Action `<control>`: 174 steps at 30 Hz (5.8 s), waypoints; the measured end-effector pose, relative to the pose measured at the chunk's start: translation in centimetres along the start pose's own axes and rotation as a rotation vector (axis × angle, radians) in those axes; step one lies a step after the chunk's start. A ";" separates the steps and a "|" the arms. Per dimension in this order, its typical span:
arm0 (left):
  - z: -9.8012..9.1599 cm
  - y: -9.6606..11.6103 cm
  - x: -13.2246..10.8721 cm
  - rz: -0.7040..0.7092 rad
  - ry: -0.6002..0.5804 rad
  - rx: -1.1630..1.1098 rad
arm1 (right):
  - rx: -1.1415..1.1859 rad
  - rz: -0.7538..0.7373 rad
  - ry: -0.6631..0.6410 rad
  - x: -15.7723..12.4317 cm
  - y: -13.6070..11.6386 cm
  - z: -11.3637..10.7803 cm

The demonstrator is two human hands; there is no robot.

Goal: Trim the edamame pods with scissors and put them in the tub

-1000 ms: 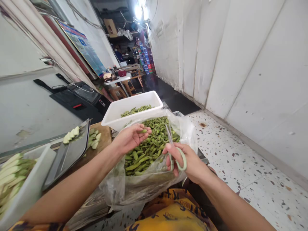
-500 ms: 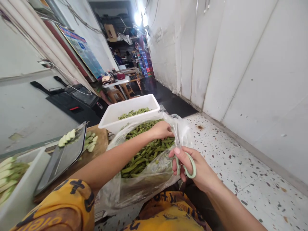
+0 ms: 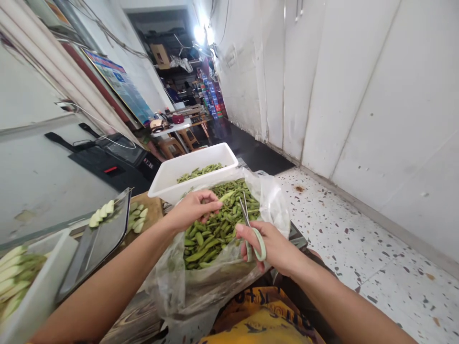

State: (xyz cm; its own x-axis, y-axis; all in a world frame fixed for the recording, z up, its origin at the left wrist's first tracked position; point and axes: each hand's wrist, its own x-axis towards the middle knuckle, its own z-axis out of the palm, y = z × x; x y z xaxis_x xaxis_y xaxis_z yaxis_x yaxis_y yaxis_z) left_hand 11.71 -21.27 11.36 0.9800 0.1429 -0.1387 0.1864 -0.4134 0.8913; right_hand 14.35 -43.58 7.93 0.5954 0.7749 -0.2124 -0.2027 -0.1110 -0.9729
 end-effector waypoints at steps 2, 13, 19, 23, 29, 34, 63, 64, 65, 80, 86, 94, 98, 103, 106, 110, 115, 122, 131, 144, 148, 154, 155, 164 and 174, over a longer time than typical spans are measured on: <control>0.1 0.0 -1.2 0.010 0.016 -0.005 | -0.039 -0.003 -0.019 0.7 -0.1 0.5; 0.6 0.4 -3.3 0.008 0.020 0.041 | -0.306 0.002 0.013 2.5 -1.1 1.5; 0.8 0.5 -2.8 -0.068 -0.034 -0.034 | -0.326 -0.058 0.066 2.9 -0.1 1.0; 0.9 0.3 -2.0 -0.089 -0.100 -0.171 | -0.246 -0.007 0.099 2.9 0.1 0.9; 1.0 -0.2 -1.3 -0.112 -0.042 -0.624 | -0.137 -0.017 0.022 2.2 -0.1 1.3; 1.9 -0.6 -1.3 -0.080 0.032 -0.641 | -0.178 -0.045 -0.021 2.2 0.1 1.6; -8.7 0.5 6.8 0.172 0.616 0.727 | 0.031 -0.085 0.031 -2.0 0.5 -0.8; -7.5 0.7 7.1 0.253 0.539 0.760 | 0.057 -0.099 0.084 -2.3 0.3 -1.1; -6.0 0.9 7.4 0.329 0.432 0.788 | 0.077 -0.107 0.134 -2.5 0.2 -1.4; 4.3 -0.4 10.6 0.464 -0.144 0.689 | 0.120 -0.089 0.089 -3.4 1.0 -2.2; 1.0 1.0 5.2 0.205 -0.173 0.364 | -0.033 -0.020 0.010 -2.0 0.6 -1.7; -1.5 0.4 -0.1 0.035 -0.093 0.043 | -0.221 0.004 -0.034 0.8 -0.6 0.0; -1.7 0.5 -1.2 0.020 -0.086 0.031 | -0.289 0.014 -0.052 1.8 -0.8 0.8; -2.0 0.0 -1.7 0.027 -0.084 0.029 | -0.349 0.021 -0.035 2.3 -1.5 1.5; -2.0 -0.3 -1.8 -0.056 -0.098 -0.081 | -0.351 -0.012 -0.026 2.6 -1.4 1.5; -1.4 -0.5 -1.4 -0.087 -0.004 -0.430 | -0.290 -0.039 -0.006 3.2 -0.4 1.1; -0.4 -0.8 -0.9 -0.139 0.038 -0.715 | -0.281 -0.012 -0.003 3.3 0.0 1.3; 0.1 -0.8 -0.9 -0.110 0.047 -0.757 | -0.214 0.007 -0.003 3.2 -0.3 1.3; 1.0 -1.0 -0.9 -0.113 0.039 -0.721 | -0.141 -0.013 -0.008 3.1 -0.2 1.4; 1.0 -1.0 -0.8 -0.124 -0.007 -0.700 | -0.065 -0.013 -0.018 2.2 -0.2 0.9; 1.2 -0.8 -1.2 -0.093 -0.048 -0.545 | -0.120 -0.019 -0.050 2.5 0.3 0.7; 1.7 -0.5 -1.3 -0.088 0.022 -0.423 | -0.169 0.003 -0.072 2.3 0.1 0.7; 1.7 -0.5 -1.3 -0.085 0.029 -0.410 | -0.171 0.001 -0.071 2.2 0.0 0.7; 1.9 0.1 -1.7 -0.056 -0.028 -0.304 | -0.236 -0.017 -0.058 2.3 -0.6 0.9; 0.8 -0.7 -1.3 -0.191 -0.090 -0.535 | 0.162 0.007 -0.115 0.9 -0.2 0.2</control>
State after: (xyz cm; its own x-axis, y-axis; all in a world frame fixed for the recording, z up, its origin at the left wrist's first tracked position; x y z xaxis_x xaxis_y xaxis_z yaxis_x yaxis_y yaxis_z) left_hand 10.40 -21.89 10.61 0.9389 0.0839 -0.3337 0.3219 0.1284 0.9380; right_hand 14.81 -42.72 7.96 0.5027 0.8414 -0.1982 -0.3344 -0.0222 -0.9422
